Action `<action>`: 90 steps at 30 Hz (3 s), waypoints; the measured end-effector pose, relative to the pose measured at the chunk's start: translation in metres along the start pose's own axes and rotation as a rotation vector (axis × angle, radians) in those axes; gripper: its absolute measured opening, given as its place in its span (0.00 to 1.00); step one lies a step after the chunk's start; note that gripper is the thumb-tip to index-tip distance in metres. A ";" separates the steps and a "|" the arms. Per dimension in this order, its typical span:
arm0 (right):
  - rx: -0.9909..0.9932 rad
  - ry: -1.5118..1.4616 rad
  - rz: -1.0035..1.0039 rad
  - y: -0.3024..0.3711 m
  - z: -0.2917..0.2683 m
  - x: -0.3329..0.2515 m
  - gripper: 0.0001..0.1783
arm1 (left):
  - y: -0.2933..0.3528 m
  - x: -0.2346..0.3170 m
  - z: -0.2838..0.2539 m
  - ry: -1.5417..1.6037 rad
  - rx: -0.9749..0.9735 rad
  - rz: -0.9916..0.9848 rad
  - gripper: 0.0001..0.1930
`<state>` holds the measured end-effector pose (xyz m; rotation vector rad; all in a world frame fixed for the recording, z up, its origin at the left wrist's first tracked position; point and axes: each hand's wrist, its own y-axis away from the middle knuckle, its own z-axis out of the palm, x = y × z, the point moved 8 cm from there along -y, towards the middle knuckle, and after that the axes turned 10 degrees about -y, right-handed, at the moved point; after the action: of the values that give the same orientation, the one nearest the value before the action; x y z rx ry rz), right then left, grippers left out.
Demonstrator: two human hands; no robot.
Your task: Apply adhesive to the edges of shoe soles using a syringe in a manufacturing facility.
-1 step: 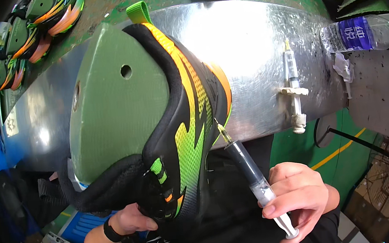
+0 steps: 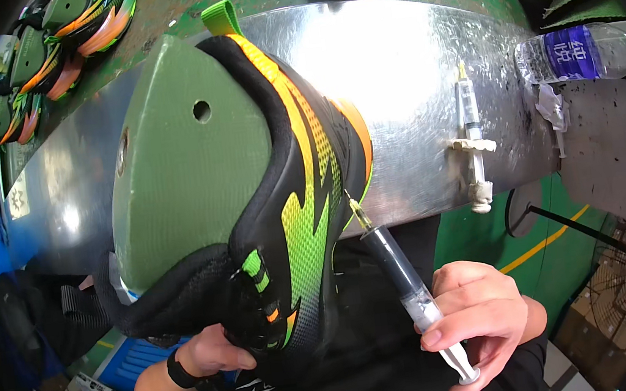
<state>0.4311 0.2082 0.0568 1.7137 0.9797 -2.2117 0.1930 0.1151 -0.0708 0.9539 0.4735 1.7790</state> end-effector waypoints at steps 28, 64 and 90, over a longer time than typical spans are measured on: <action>-0.125 -0.120 0.467 0.031 0.006 -0.051 0.39 | -0.055 0.017 0.090 0.049 -0.366 0.123 0.17; -0.014 0.681 0.019 0.097 0.009 -0.078 0.19 | -0.112 0.041 0.183 0.189 -0.626 0.216 0.30; -0.017 0.951 -0.144 0.106 0.027 -0.063 0.19 | -0.112 0.046 0.185 0.276 -0.584 0.239 0.21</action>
<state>0.4838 0.0952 0.0769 2.8141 1.2882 -1.3581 0.3969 0.1812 -0.0182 0.3670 -0.0098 2.1103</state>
